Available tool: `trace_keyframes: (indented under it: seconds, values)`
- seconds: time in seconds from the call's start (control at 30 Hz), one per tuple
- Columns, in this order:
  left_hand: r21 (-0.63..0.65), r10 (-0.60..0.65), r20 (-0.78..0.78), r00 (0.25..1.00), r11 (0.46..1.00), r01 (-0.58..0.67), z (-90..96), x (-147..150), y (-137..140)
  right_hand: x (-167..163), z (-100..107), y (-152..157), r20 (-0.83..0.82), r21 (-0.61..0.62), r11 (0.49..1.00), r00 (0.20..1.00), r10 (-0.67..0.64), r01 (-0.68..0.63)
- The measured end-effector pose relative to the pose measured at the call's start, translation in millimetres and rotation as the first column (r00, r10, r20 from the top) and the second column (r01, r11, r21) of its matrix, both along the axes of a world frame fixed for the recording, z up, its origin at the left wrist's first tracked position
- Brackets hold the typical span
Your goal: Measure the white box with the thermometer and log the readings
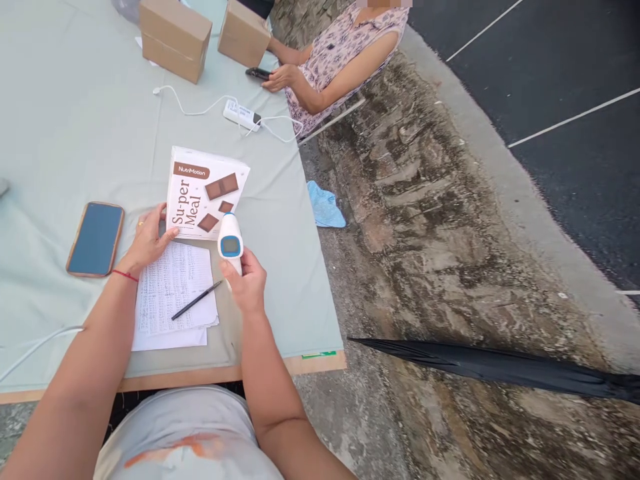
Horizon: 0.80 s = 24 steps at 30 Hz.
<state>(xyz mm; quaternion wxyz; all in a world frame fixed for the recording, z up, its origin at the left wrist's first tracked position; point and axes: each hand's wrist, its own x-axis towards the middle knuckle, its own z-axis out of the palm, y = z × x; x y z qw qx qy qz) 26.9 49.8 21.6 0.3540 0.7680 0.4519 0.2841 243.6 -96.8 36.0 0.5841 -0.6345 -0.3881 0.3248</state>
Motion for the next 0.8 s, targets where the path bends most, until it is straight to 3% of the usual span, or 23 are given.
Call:
trace_keyframes:
  seconds: [0.07, 0.17, 0.3, 0.37, 0.43, 0.5, 0.6, 0.7, 0.8]
  values:
    - [-0.009, -0.004, -0.029, 1.0, 1.0, 0.004, -0.4, -0.2, -0.9, 21.5, -14.6, -5.7, 0.185, -0.081, 0.993, 0.981, -0.066, 0.082]
    - [-0.035, -0.016, -0.105, 0.994, 0.999, 0.012, 2.2, 1.9, -3.9, 54.1, -39.3, -17.0, 0.504, -0.201, 0.957, 0.86, -0.082, 0.209]
    - [-0.033, -0.032, -0.172, 0.985, 0.999, 0.027, 6.5, 6.4, -7.6, 73.6, -58.5, -29.8, 0.756, -0.146, 0.954, 0.652, -0.063, 0.262]
    - [-0.022, -0.046, -0.179, 0.983, 0.999, 0.043, 6.8, 7.9, -8.2, 68.6, -57.6, -33.6, 0.795, -0.093, 0.982, 0.605, -0.027, 0.166]
    - [-0.008, -0.049, -0.185, 0.981, 0.999, 0.048, 5.6, 8.8, -8.0, 56.9, -51.5, -36.3, 0.783, -0.143, 0.986, 0.6, 0.164, -0.082]
    - [0.009, -0.037, -0.202, 0.979, 0.999, 0.039, 3.4, 9.3, -7.6, 43.5, -43.3, -38.8, 0.734, -0.25, 0.91, 0.547, 0.401, -0.332]
    - [0.024, -0.031, -0.241, 0.97, 0.999, 0.038, 0.6, 10.2, -7.4, 30.3, -33.1, -42.1, 0.691, -0.341, 0.831, 0.482, 0.538, -0.439]
    - [0.015, -0.033, -0.267, 0.963, 0.999, 0.039, -0.3, 11.7, -8.2, 27.7, -28.7, -43.2, 0.634, -0.308, 0.829, 0.55, 0.544, -0.466]
    - [0.016, -0.034, -0.261, 0.965, 0.999, 0.039, -1.2, 13.1, -8.8, 24.0, -32.0, -39.7, 0.452, -0.147, 0.896, 0.777, 0.438, -0.42]
